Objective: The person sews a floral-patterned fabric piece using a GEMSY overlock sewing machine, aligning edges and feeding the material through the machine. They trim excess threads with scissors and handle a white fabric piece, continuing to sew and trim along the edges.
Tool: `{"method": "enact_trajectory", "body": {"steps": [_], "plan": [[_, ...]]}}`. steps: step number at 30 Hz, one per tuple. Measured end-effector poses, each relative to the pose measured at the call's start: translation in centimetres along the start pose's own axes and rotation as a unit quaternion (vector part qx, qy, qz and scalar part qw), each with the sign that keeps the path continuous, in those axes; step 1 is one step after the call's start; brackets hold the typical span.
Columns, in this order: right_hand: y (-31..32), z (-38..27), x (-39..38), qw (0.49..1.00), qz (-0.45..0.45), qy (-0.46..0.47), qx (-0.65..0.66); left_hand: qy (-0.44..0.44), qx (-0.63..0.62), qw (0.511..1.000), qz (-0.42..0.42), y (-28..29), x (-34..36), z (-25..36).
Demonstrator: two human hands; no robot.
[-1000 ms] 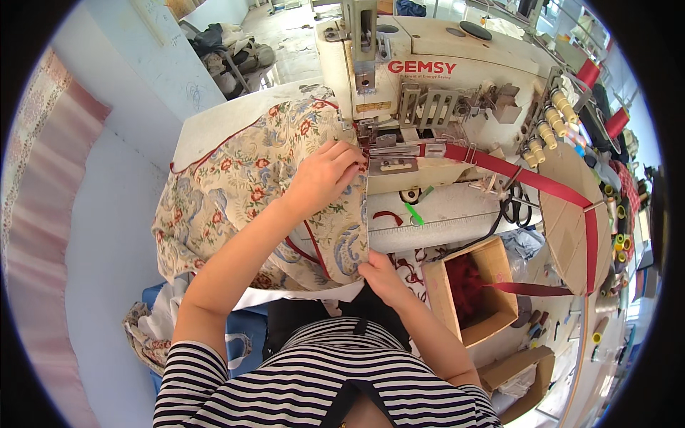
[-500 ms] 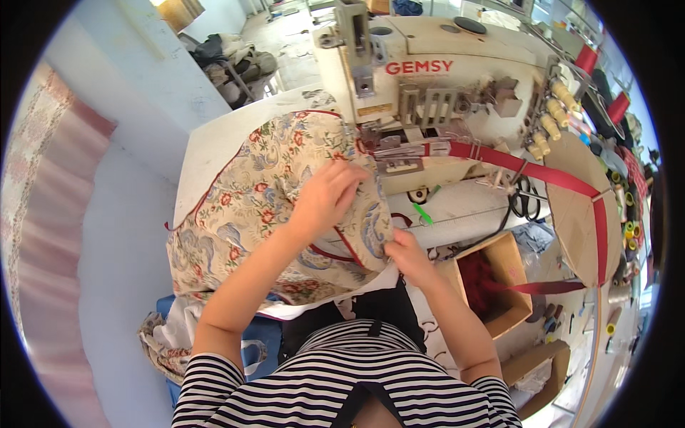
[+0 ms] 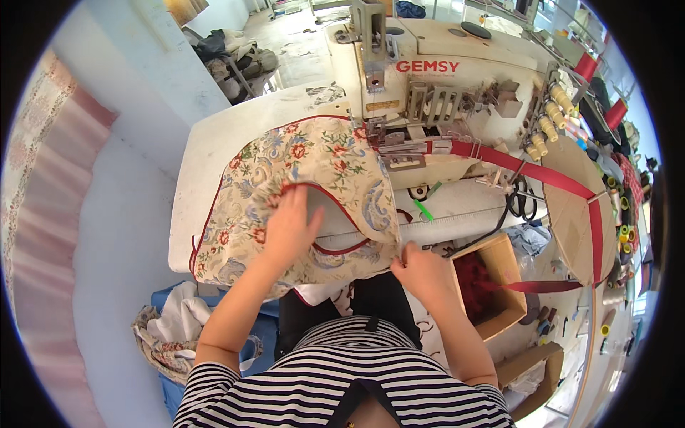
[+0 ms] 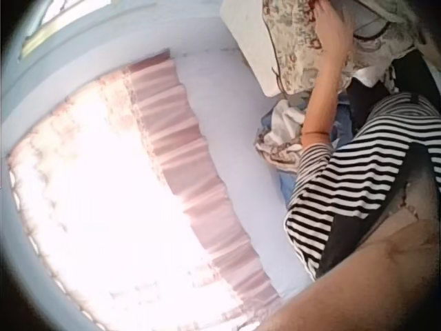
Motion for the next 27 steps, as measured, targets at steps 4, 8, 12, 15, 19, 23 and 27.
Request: {"method": "enact_trajectory", "body": {"steps": [4, 8, 12, 15, 19, 23, 27], "plan": [[-2.2, 0.0, -1.6, 0.986, -0.013, 0.052, 0.16, -0.042, -0.123, 0.982, 0.137, 4.2, 3.0, 0.0], [-4.7, 0.5, -2.0, 0.679, -0.205, 0.041, 0.704, 0.066, -0.39, 0.914, 0.094, 4.5, 4.5, -1.5], [-5.9, 0.9, -1.5, 0.629, -0.234, -0.066, 0.738, 0.192, -0.54, 0.819, -0.03, 3.1, 2.5, -0.3], [-4.7, 1.0, -0.6, 0.686, -0.2, -0.012, 0.699, 0.2, -0.525, 0.812, -0.155, 0.5, -0.2, 1.0], [-4.3, 1.0, -0.4, 0.676, -0.23, -0.036, 0.699, 0.19, -0.612, 0.734, -0.224, -3.4, -2.4, 3.3], [-4.3, 2.1, -0.2, 0.719, -0.185, -0.038, 0.669, 0.208, -0.644, 0.691, -0.254, -4.2, -2.8, 4.0], [-4.4, 2.4, 0.6, 0.735, -0.181, -0.003, 0.654, 0.164, -0.646, 0.726, -0.169, -4.3, -3.2, 5.6]]}}
Point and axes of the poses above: each hand's wrist, its own x-axis towards the middle knuckle, its own y-axis out of the back of the hand, z = x × y, the point moved 4 cm from there along x, towards the middle knuckle, and after that the axes turned 4 degrees about -y, right-handed, at the moved point
